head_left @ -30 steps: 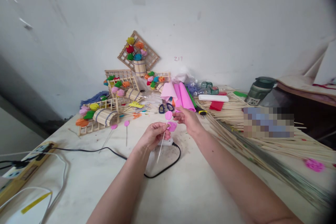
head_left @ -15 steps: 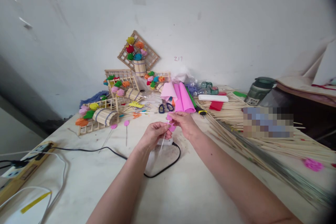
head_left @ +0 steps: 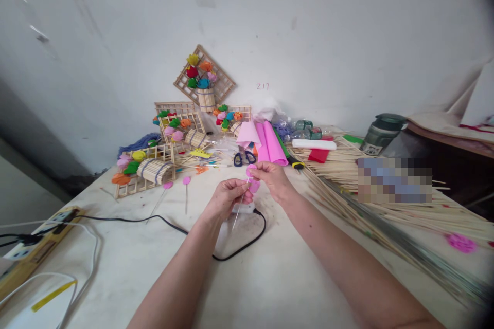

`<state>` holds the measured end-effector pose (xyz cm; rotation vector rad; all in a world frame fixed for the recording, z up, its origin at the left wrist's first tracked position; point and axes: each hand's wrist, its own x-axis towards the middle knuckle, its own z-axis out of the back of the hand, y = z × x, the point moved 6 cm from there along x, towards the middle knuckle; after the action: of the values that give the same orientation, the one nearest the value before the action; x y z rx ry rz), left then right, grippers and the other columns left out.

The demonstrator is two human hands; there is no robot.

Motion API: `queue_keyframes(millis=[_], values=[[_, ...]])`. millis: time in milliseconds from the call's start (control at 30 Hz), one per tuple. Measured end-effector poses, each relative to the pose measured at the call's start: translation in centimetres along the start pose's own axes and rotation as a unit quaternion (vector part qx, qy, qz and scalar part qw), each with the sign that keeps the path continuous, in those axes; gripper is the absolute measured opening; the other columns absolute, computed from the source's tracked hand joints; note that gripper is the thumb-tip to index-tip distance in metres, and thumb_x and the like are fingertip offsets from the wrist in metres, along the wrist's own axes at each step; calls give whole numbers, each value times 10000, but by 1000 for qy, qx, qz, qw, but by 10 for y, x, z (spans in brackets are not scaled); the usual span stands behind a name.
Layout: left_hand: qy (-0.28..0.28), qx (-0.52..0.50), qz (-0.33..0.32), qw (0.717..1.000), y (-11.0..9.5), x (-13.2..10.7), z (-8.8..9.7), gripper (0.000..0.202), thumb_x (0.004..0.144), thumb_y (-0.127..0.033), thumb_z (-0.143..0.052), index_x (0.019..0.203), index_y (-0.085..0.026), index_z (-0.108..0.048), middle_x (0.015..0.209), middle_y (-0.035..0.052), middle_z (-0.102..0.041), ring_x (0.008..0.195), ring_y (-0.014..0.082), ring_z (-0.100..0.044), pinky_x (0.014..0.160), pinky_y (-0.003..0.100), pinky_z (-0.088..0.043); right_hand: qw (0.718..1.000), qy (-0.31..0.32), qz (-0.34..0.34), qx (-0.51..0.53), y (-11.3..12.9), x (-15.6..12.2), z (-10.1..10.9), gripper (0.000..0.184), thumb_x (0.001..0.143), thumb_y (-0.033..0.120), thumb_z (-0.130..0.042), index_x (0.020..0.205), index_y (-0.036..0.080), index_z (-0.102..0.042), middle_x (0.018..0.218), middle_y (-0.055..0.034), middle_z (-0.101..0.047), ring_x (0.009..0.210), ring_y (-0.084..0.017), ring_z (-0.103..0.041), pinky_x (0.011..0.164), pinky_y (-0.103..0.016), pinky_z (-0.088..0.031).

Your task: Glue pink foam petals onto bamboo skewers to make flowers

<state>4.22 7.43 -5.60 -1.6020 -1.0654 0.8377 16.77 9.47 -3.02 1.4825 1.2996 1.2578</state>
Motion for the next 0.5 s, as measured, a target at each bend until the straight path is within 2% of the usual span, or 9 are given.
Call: queue_keyframes(millis=[200, 367, 500], values=[[24, 11, -3, 1000, -1, -1, -3, 248, 632, -339, -700, 694, -110, -626, 574, 41, -629, 489, 112, -563, 508, 224, -420, 999, 24, -19, 26, 1, 0, -1, 279, 582, 343, -713, 793, 167, -671, 714, -32, -661, 621, -121, -559, 606, -259, -407], [34, 9, -7, 999, -2, -2, -6, 228, 635, -319, -700, 687, -112, -621, 565, 37, -628, 491, 113, -563, 511, 226, -414, 999, 39, -37, -5, 1, -3, -4, 228, 549, 338, -737, 628, 148, -639, 585, -22, -637, 521, -110, -534, 569, -262, -411], [43, -2, -16, 999, 0, -2, -6, 208, 652, -299, -691, 702, -111, -617, 564, 37, -629, 496, 115, -565, 514, 224, -412, 999, 23, -24, -15, 4, -4, -4, 222, 538, 326, -745, 581, 148, -618, 533, -9, -617, 513, -112, -537, 565, -258, -415]])
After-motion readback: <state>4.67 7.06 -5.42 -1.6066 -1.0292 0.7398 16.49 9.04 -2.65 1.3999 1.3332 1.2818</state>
